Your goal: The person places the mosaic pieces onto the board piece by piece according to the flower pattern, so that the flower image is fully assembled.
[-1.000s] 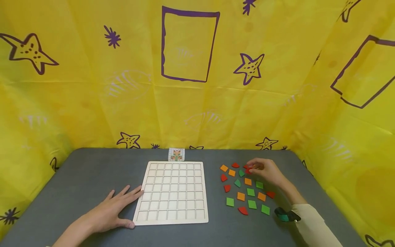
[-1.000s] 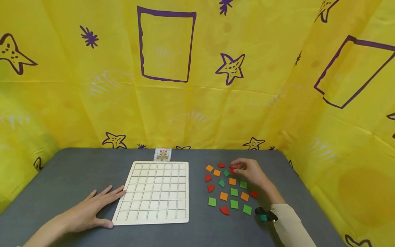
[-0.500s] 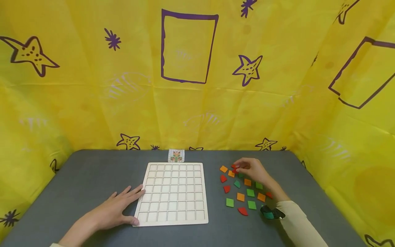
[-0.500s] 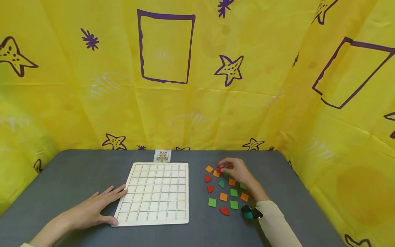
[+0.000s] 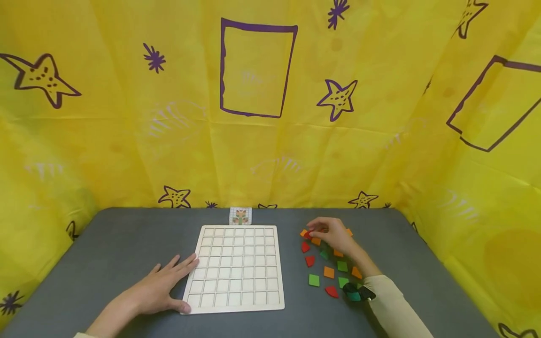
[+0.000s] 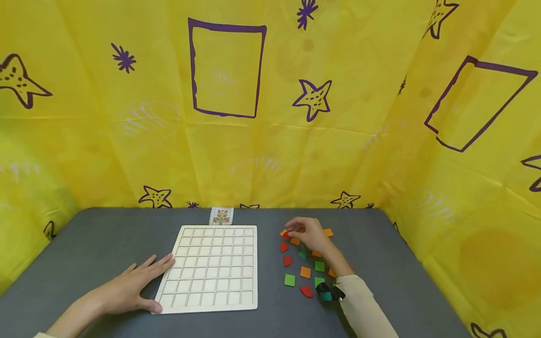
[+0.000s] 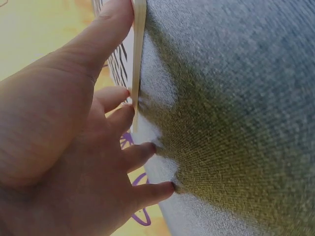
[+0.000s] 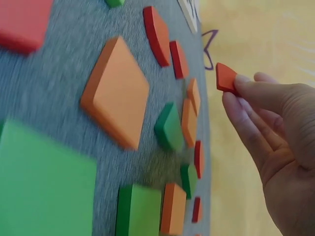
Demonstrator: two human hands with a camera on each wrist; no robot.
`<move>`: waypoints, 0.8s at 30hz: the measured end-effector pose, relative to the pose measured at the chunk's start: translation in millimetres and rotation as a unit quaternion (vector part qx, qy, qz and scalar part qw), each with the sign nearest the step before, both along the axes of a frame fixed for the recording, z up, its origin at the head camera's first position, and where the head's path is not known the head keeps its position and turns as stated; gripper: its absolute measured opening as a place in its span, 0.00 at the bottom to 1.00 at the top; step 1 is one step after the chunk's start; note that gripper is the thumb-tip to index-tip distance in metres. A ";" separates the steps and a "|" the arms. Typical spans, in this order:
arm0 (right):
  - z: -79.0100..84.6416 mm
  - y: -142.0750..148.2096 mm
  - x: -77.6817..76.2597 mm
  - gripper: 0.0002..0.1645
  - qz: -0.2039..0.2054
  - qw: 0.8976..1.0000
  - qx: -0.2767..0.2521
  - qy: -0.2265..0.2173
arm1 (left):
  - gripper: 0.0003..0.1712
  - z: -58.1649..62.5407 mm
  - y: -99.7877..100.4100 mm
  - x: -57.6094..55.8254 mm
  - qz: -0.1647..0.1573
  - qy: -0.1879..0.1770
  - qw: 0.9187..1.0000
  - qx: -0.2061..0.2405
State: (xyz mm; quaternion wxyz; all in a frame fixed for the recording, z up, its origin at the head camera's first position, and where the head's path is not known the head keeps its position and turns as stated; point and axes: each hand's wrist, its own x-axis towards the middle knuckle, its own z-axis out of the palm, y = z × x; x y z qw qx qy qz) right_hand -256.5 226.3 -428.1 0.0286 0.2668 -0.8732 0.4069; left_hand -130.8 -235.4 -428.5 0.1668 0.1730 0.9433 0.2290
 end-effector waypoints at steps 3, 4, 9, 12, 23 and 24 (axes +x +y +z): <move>0.5 -7.4 -0.6 0.12 -0.007 1.000 0.002 0.001 | 0.66 -1.0 -0.5 0.3 0.000 -0.001 1.000 -0.004; 1.0 -9.7 -1.0 0.12 -0.008 1.000 0.005 0.003 | 0.66 -1.2 -0.5 0.4 0.001 0.000 1.000 -0.006; 1.3 -19.1 -1.8 0.13 0.005 1.000 0.006 -0.014 | 0.67 -1.6 2.1 -1.3 0.006 -0.001 1.000 -0.013; 0.3 -26.7 -1.4 0.13 0.018 1.000 0.000 -0.020 | 0.67 -0.9 3.0 -1.5 0.007 -0.003 1.000 -0.014; -3.8 -57.8 -3.2 0.11 0.048 0.999 -0.008 -0.007 | 0.67 -0.6 3.9 -1.3 0.020 -0.007 1.000 -0.017; -4.2 -60.8 -3.5 0.11 0.050 0.999 -0.008 -0.006 | 0.67 -0.7 3.4 -0.9 0.020 -0.006 1.000 -0.017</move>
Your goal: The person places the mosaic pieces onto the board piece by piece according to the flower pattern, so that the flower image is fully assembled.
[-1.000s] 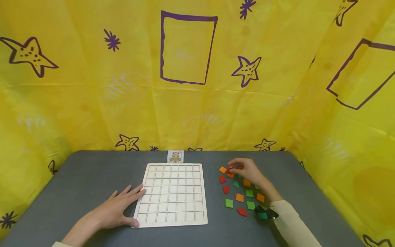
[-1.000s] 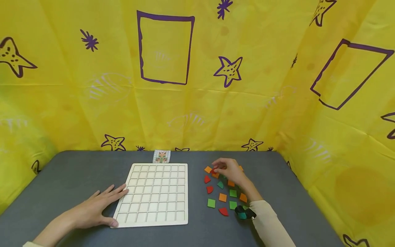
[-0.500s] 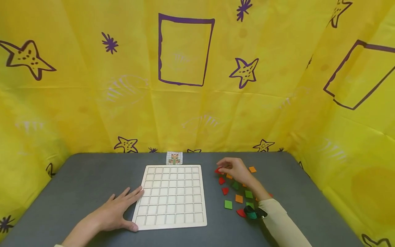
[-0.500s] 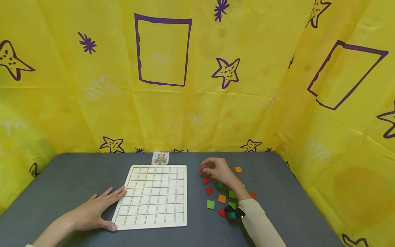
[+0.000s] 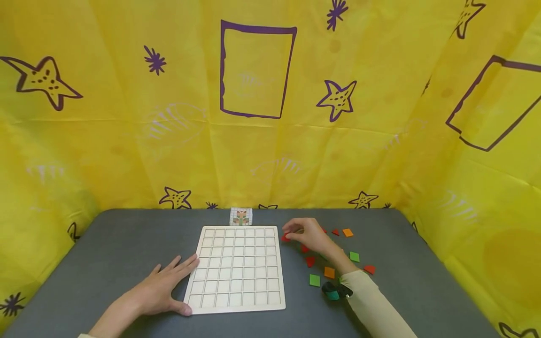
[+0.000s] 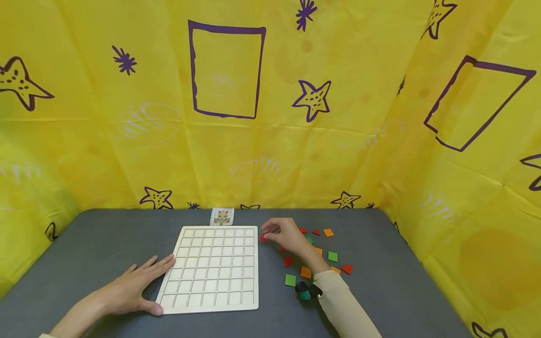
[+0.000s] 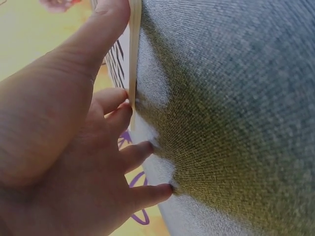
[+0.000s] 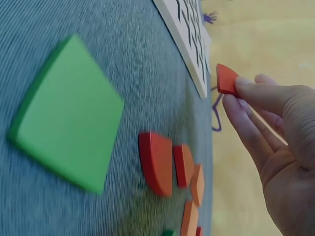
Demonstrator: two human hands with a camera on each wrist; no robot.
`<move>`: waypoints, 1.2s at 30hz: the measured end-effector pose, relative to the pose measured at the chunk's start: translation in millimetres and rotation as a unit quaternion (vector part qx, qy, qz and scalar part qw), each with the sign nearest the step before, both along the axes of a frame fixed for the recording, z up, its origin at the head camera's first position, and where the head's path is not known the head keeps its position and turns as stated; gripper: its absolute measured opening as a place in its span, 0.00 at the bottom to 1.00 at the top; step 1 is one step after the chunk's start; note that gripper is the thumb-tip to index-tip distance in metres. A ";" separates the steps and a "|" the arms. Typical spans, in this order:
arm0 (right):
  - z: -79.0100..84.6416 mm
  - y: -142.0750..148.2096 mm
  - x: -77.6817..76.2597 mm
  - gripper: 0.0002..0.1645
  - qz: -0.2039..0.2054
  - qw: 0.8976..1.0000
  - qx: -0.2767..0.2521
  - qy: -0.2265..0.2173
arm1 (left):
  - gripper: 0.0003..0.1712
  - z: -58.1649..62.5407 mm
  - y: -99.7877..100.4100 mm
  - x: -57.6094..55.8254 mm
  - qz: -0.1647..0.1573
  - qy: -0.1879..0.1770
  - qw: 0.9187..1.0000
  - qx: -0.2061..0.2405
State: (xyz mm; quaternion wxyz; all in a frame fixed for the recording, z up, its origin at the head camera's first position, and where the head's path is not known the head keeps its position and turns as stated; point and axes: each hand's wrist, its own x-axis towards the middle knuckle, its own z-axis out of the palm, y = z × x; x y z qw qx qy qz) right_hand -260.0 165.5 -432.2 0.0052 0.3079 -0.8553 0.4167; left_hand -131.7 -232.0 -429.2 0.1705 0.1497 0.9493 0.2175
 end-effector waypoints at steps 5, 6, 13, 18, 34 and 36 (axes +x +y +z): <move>0.1 -12.1 -0.6 0.10 0.005 1.000 0.003 0.008 | 0.67 -0.4 -0.3 0.6 -0.001 0.003 1.000 0.000; 0.4 -14.3 -0.7 0.10 0.006 1.000 0.002 0.006 | 0.67 -0.3 -0.3 0.6 -0.001 0.003 1.000 0.000; -3.4 -33.7 -2.8 0.10 0.018 1.000 -0.002 -0.004 | 0.66 0.6 -1.7 1.5 -0.004 0.008 1.000 0.003; -7.7 -46.6 -2.2 0.09 0.029 0.999 -0.002 -0.013 | 0.66 0.1 -1.3 2.1 -0.011 0.014 1.000 0.009; -10.8 -83.0 -7.2 0.08 0.049 0.999 -0.006 -0.014 | 0.66 0.3 -1.1 1.0 -0.007 0.007 1.000 0.007; -12.0 -85.6 -7.9 0.08 0.045 0.999 -0.004 -0.018 | 0.66 -0.1 -1.4 2.0 -0.008 0.010 1.000 0.010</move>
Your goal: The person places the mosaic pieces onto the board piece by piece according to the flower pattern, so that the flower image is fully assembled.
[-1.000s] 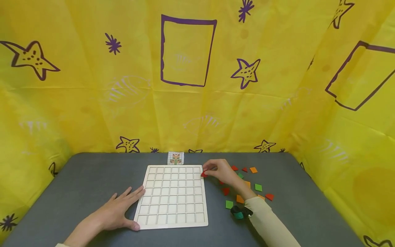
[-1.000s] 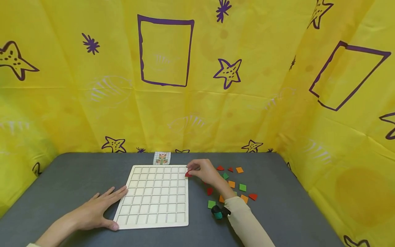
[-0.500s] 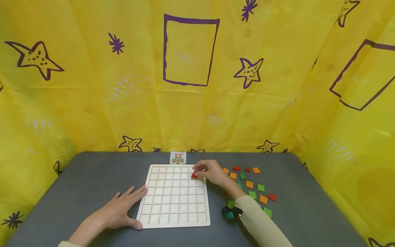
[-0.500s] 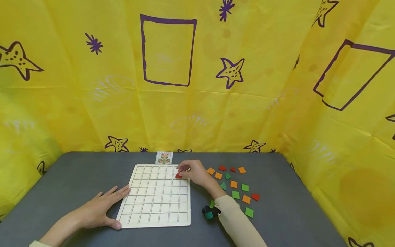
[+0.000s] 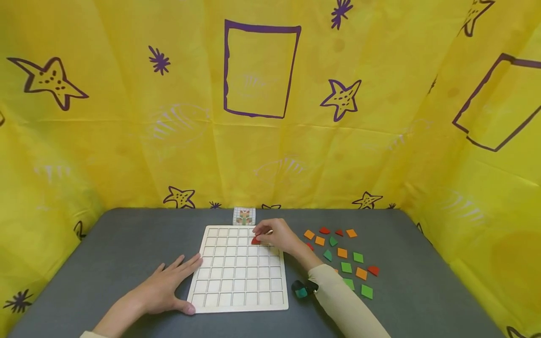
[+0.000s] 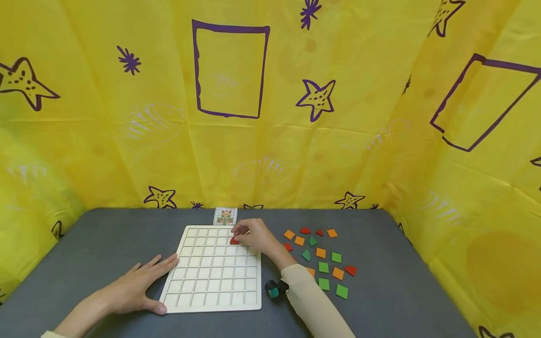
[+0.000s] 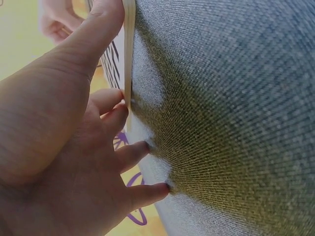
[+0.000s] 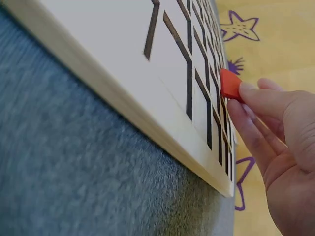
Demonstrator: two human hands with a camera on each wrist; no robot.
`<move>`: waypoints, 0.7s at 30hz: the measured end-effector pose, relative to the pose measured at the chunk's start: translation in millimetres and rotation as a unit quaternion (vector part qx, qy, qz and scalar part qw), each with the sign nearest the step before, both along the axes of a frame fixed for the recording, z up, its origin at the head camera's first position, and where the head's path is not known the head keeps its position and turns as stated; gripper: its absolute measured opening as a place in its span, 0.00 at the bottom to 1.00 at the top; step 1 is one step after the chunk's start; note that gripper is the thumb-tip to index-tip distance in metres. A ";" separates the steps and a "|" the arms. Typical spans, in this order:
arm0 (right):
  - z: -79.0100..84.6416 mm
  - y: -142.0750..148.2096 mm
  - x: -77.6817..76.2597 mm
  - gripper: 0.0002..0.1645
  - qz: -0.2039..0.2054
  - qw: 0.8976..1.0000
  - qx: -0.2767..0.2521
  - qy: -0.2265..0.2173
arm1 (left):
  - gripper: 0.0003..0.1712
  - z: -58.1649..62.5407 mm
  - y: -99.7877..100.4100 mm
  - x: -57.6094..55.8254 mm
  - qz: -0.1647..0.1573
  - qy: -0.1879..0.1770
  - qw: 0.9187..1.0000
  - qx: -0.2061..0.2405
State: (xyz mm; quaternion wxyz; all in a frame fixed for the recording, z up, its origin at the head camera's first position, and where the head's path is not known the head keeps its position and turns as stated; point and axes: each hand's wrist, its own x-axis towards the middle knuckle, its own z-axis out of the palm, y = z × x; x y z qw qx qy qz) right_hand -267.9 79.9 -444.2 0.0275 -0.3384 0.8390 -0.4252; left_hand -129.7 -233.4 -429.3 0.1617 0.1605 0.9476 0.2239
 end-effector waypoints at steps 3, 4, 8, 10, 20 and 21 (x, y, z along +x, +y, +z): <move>-0.4 -2.3 -1.0 0.08 -0.008 1.000 0.007 -0.005 | 0.66 0.4 0.3 0.6 -0.004 0.005 1.000 0.004; -1.0 -3.2 -1.4 0.08 -0.008 1.000 0.008 -0.006 | 0.66 0.6 0.4 1.0 -0.004 0.005 1.000 0.006; -2.6 -8.3 -2.3 0.07 -0.007 1.000 0.021 -0.009 | 0.66 0.6 0.0 1.6 -0.005 0.006 1.000 0.008; -2.4 -10.3 -1.7 0.06 -0.006 1.000 0.028 -0.008 | 0.66 0.5 -0.1 1.5 -0.004 0.007 1.000 0.006; -0.2 -12.5 -0.4 0.06 0.004 0.999 0.049 0.007 | 0.66 0.3 -0.4 2.1 -0.001 0.006 1.000 0.007; 0.1 -12.9 -0.3 0.05 0.004 0.999 0.049 0.009 | 0.66 0.0 -0.5 2.1 -0.001 0.006 1.000 0.007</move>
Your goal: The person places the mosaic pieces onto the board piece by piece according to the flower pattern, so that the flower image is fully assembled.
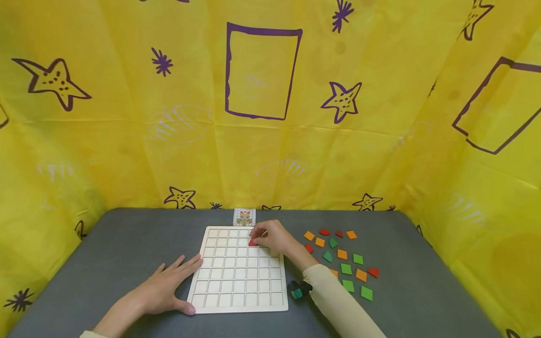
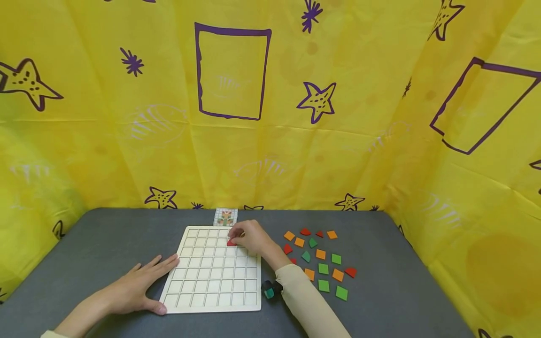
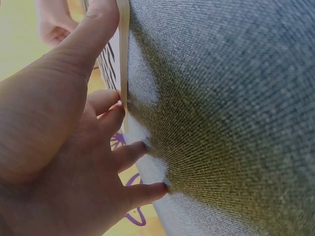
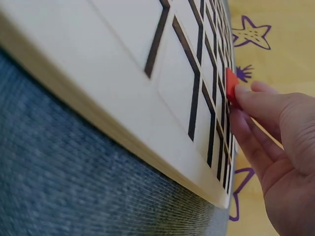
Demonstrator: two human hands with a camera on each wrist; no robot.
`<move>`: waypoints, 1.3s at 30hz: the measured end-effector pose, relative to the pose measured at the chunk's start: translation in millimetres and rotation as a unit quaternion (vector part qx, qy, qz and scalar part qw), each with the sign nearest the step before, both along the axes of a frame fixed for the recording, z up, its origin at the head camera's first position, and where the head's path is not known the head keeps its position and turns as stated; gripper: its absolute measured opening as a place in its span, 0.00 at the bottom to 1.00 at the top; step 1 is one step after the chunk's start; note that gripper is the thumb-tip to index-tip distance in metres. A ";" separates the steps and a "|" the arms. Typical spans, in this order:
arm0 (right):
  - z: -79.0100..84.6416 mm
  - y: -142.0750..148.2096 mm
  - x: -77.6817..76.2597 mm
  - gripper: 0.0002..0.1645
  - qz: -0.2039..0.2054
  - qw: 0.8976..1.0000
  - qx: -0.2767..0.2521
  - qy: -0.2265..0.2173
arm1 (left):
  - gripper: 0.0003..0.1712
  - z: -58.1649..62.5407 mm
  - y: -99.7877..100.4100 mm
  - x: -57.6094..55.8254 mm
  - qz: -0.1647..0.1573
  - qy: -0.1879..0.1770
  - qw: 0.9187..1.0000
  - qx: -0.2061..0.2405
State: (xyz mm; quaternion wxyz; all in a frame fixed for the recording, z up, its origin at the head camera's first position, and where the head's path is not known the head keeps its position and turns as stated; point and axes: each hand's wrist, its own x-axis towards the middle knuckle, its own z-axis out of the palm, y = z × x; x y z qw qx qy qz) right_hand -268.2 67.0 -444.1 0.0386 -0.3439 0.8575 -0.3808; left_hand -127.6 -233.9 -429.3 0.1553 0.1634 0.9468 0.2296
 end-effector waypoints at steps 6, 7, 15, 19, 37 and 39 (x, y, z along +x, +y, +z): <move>-1.4 0.4 2.1 0.04 -0.013 1.000 -0.001 0.001 | 0.66 -1.9 1.1 -1.9 0.000 -0.002 1.000 -0.002; -2.0 0.1 2.5 0.04 -0.015 1.000 0.001 0.001 | 0.66 -2.0 0.9 -1.9 0.000 -0.002 1.000 -0.002; -8.9 -0.6 5.1 0.06 -0.045 0.999 -0.015 -0.017 | 0.66 -1.8 -2.4 0.5 -0.013 0.016 1.000 0.003; -10.5 -0.6 6.3 0.06 -0.033 0.999 -0.021 0.008 | 0.66 -1.9 -2.5 -0.1 -0.012 0.017 1.000 0.001; -6.5 -1.5 10.8 0.05 -0.033 0.999 -0.001 0.012 | 0.66 -1.8 -0.1 -2.3 -0.004 0.004 1.000 -0.002; -1.9 1.5 9.6 0.05 -0.027 1.000 0.008 -0.001 | 0.66 -1.8 0.8 -2.6 -0.001 0.001 1.000 -0.003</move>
